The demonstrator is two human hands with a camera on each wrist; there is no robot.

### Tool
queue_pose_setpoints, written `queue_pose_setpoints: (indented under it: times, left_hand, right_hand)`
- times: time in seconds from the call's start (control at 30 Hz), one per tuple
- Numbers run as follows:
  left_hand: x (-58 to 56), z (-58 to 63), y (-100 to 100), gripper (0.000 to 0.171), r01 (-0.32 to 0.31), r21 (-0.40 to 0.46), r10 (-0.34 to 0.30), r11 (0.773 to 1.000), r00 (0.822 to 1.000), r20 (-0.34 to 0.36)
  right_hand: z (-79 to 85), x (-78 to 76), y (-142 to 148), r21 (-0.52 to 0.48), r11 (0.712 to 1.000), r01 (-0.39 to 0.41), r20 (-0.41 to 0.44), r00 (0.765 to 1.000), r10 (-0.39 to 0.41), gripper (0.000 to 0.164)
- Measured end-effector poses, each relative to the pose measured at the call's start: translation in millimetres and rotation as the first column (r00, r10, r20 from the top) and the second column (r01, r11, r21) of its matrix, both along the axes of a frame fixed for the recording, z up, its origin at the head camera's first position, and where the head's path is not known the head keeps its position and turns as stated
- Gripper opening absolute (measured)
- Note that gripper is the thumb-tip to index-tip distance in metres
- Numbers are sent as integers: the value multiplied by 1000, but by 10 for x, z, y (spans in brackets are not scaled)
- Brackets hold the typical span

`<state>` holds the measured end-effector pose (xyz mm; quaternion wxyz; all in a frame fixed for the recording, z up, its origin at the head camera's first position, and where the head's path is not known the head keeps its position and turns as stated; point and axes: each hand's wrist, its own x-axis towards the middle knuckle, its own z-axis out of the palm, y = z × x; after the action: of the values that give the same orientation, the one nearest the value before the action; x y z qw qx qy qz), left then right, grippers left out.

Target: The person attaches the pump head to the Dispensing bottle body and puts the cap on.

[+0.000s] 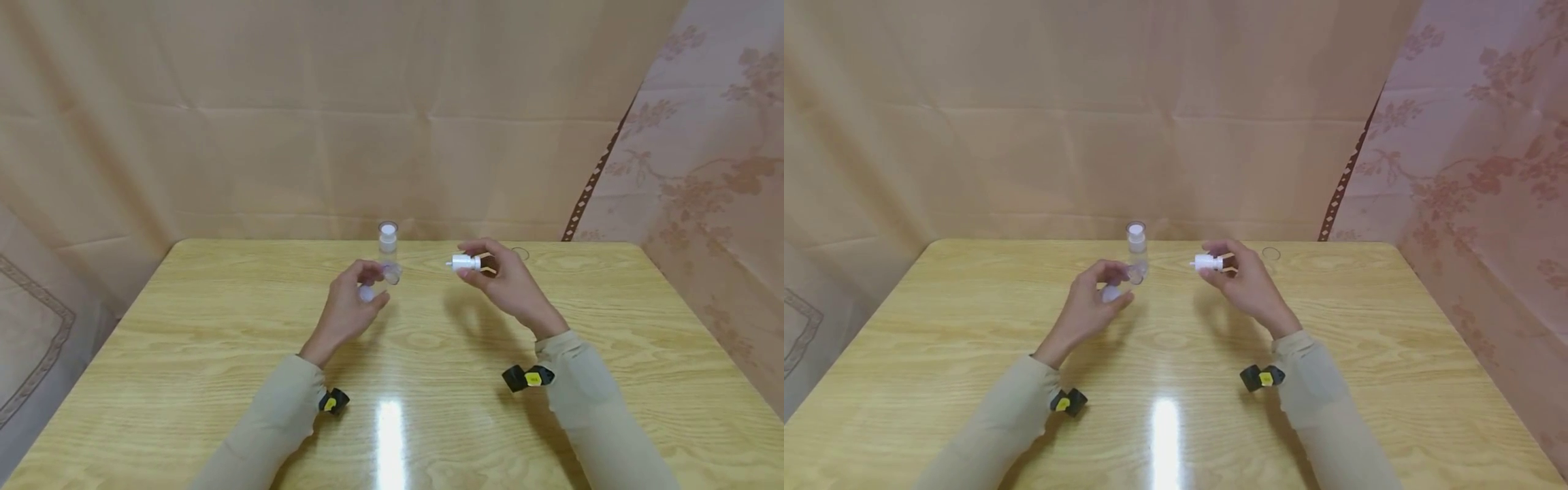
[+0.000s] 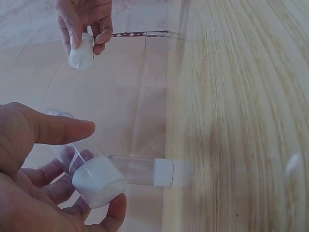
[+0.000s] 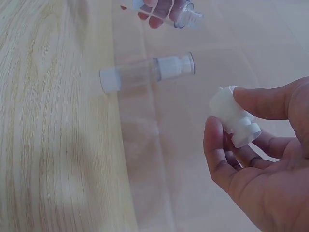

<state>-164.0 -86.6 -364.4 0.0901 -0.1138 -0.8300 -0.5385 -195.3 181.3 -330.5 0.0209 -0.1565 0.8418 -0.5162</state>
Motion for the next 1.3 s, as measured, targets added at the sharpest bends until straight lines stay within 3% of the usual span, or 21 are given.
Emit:
queue_pose_setpoints:
  times: [0.37, 0.73, 0.97, 1.3]
  left_hand:
    - [26, 18, 35, 38, 23, -44, -23, 999, 1000, -9]
    - [22, -1, 58, 38, 72, -58, -73, 996, 997, -19]
    - [38, 11, 88, 39, 121, -89, -120, 989, 993, 15]
    - [64, 9, 118, 39, 167, -131, -167, 977, 986, 12]
  right_hand:
    - [6, 6, -18, -17, 1000, 17, -1, 1000, -17, 33]
    - [50, 31, -42, -56, 998, -30, -27, 999, 29, 37]
    - [77, 62, -67, -69, 996, -62, -34, 998, 60, 35]
    - [69, 79, -107, -40, 994, -100, -50, 994, 98, 31]
